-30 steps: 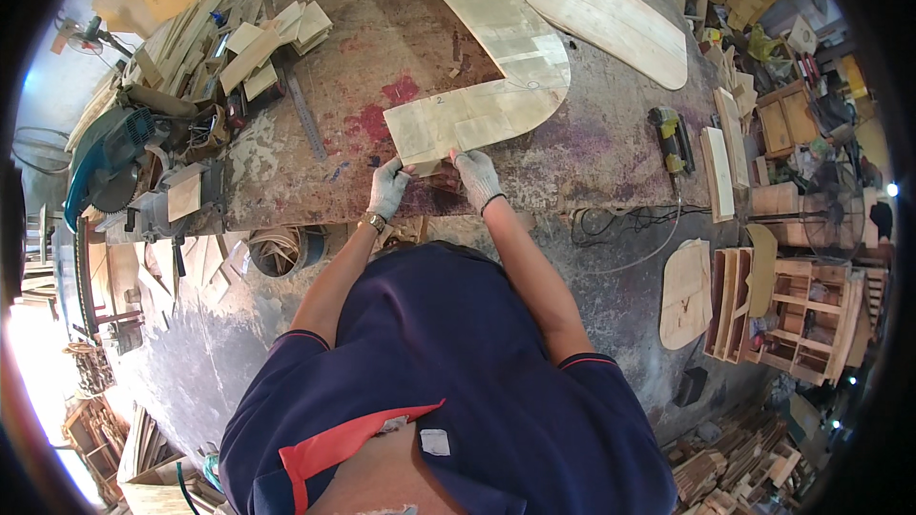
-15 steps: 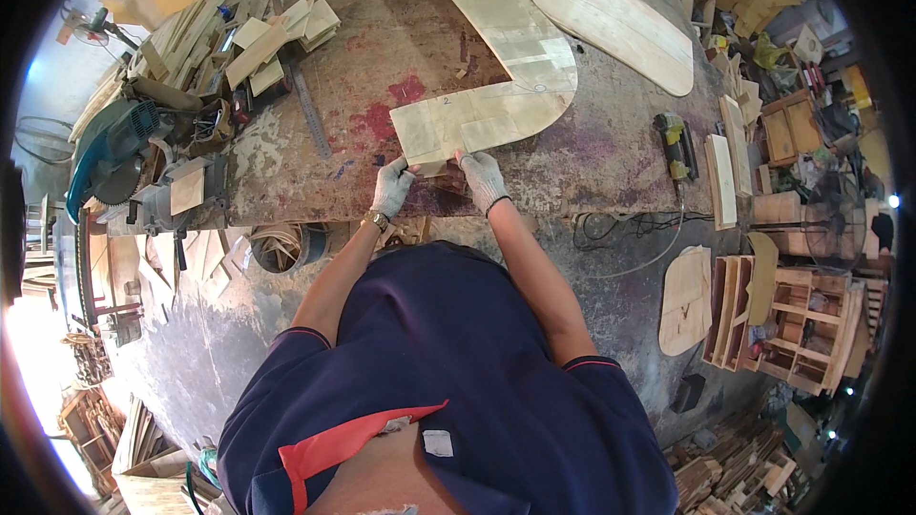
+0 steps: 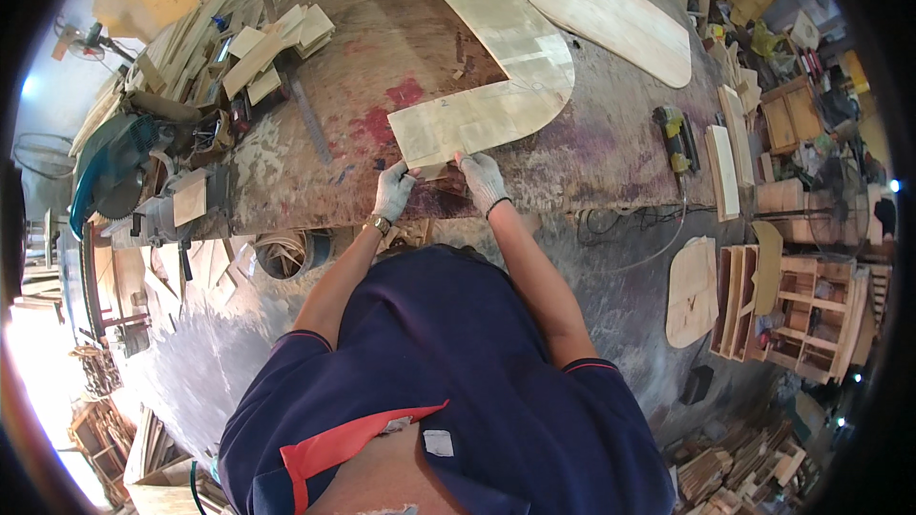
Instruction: The person repeatedly cuts small wooden pieces using a miter saw, then places them on a curved wooden template. They mark the pieces with a pen and use a nail gun to fasten them to the template. The person continues cutting and assembling additional pieces throughout the clip.
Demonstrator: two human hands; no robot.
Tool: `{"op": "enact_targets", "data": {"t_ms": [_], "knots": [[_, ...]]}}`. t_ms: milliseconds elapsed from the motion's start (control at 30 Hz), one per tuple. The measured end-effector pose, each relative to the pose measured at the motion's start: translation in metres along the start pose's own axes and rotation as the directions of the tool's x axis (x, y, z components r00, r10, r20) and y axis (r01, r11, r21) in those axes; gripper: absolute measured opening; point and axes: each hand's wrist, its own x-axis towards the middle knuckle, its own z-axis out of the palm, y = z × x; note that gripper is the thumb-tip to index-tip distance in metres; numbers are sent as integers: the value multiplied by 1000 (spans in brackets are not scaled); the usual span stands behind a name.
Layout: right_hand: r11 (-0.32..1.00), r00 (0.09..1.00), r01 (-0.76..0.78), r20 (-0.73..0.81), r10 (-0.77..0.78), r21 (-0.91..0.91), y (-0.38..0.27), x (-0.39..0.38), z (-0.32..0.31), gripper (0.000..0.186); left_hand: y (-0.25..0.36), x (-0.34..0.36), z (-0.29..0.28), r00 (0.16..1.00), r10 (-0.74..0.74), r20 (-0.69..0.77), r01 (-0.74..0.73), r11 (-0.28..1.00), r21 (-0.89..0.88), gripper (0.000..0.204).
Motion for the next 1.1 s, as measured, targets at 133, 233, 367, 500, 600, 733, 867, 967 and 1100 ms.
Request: {"op": "enact_targets", "data": {"t_ms": [133,233,367,500,600,733,867,967,1100], "knots": [[997,997,73,-10,-73,-2,14,9,-3,26,-2,2,0,999,42,12,-42,999,-12,31],[967,966,145,-181,-185,-211,32,-2,-5,28,0,1,-5,996,-30,81,26,998,48,37],[984,930,17,-359,-81,-176,69,-53,4,36,-3,-14,-12,924,-350,153,370,919,-133,50],[997,958,-73,-279,67,-12,98,-111,29,35,-15,-51,-17,904,-410,118,427,871,-245,55],[997,970,-67,-235,58,-32,116,-147,63,31,-25,-72,-35,821,-533,204,570,748,-340,49],[977,952,-99,-305,38,-188,131,-180,103,28,-29,-88,-83,697,-533,479,716,547,-433,33],[995,972,-23,-236,-2,-99,132,-210,154,33,-14,-103,-131,781,-486,392,611,726,-317,32],[976,980,67,-173,-104,-205,139,-229,191,31,-5,-127,-171,774,-490,400,619,719,-316,37],[956,980,148,-92,-177,-255,170,-243,239,24,0,-166,-227,863,-427,271,496,819,-289,27]]}}
